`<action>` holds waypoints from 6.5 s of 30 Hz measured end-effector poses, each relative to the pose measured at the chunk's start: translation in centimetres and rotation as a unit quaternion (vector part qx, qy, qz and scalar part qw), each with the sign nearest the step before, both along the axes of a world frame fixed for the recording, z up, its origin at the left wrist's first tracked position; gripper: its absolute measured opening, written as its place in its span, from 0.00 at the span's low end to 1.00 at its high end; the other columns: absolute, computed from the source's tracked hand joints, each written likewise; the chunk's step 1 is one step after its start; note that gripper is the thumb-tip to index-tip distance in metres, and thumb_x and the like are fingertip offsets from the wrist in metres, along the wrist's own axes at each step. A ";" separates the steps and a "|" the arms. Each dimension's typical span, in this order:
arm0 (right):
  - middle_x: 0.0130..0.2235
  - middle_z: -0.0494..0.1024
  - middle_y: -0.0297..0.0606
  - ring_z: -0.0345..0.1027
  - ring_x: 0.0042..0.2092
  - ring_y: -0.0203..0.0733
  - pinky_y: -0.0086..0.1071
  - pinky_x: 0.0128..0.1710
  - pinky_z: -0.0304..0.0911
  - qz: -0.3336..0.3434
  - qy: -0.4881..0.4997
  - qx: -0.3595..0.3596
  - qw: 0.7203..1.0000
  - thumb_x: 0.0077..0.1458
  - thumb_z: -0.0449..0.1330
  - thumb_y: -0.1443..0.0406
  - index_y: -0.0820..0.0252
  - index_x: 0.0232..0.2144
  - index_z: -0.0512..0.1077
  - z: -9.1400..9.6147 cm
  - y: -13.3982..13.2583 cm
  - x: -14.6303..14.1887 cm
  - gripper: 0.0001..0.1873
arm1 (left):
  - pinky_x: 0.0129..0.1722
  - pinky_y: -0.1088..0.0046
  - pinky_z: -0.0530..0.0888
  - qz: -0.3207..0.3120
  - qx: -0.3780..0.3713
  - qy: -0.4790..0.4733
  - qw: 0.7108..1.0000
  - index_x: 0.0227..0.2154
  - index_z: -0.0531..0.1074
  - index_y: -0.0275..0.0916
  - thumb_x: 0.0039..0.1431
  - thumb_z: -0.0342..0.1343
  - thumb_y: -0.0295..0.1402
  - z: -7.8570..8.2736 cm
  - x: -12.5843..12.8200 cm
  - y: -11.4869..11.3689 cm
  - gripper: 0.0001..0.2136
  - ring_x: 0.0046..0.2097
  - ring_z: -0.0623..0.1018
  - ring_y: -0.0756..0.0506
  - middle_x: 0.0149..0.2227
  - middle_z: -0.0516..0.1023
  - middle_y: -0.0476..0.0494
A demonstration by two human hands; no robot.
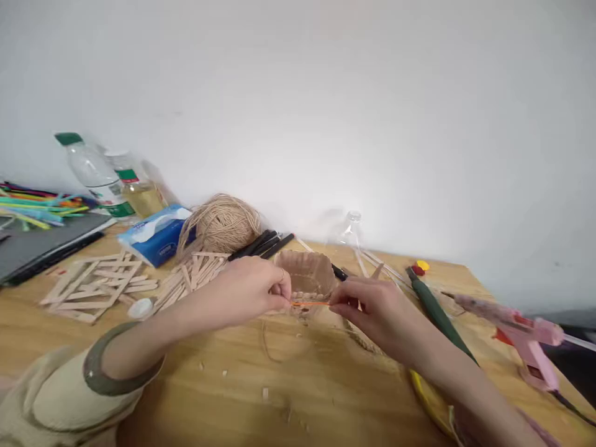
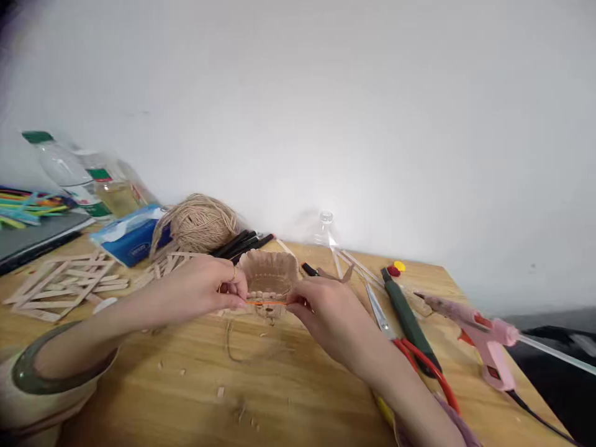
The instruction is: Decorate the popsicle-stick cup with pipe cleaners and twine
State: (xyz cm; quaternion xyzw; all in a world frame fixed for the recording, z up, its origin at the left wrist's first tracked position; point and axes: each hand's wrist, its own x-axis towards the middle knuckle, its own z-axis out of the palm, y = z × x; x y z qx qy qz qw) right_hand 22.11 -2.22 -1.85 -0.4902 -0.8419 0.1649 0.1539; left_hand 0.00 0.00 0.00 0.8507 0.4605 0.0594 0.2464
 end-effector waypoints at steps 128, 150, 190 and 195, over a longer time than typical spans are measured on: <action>0.45 0.75 0.40 0.66 0.48 0.48 0.40 0.49 0.58 -0.015 0.538 -0.278 0.796 0.38 0.69 0.54 0.56 0.24 0.77 -2.3 2.0 1.1 0.13 | 0.47 0.65 0.66 0.000 -0.431 -0.553 0.713 0.42 0.72 0.37 0.56 0.54 0.42 -5.9 0.0 4.0 0.15 0.43 0.73 0.43 0.42 0.76 0.42; 0.27 0.71 0.30 0.62 0.29 0.33 0.28 0.30 0.58 -0.162 0.402 -0.107 0.895 0.47 0.61 0.54 0.60 0.26 0.68 -1.0 1.9 0.8 0.14 | 0.46 0.64 0.69 0.084 -0.159 -0.554 0.813 0.51 0.60 0.41 0.36 0.69 0.38 -5.0 0.4 4.2 0.37 0.50 0.71 0.38 0.50 0.68 0.40; 0.33 0.76 0.36 0.69 0.31 0.41 0.33 0.30 0.61 -0.108 0.039 0.100 0.988 0.50 0.51 0.66 0.54 0.35 0.72 -2.3 2.0 1.2 0.11 | 0.38 0.70 0.70 0.055 0.028 -0.316 0.947 0.34 0.75 0.36 0.54 0.52 0.33 -2.0 -2.1 4.5 0.09 0.37 0.76 0.45 0.35 0.79 0.43; 0.32 0.75 0.36 0.68 0.31 0.41 0.33 0.30 0.61 -0.107 0.027 0.088 0.990 0.51 0.52 0.65 0.55 0.35 0.72 -2.2 1.8 0.6 0.10 | 0.33 0.74 0.67 -0.046 0.077 -0.184 0.979 0.36 0.74 0.39 0.48 0.60 0.37 -2.0 -1.1 2.9 0.12 0.34 0.74 0.47 0.35 0.77 0.46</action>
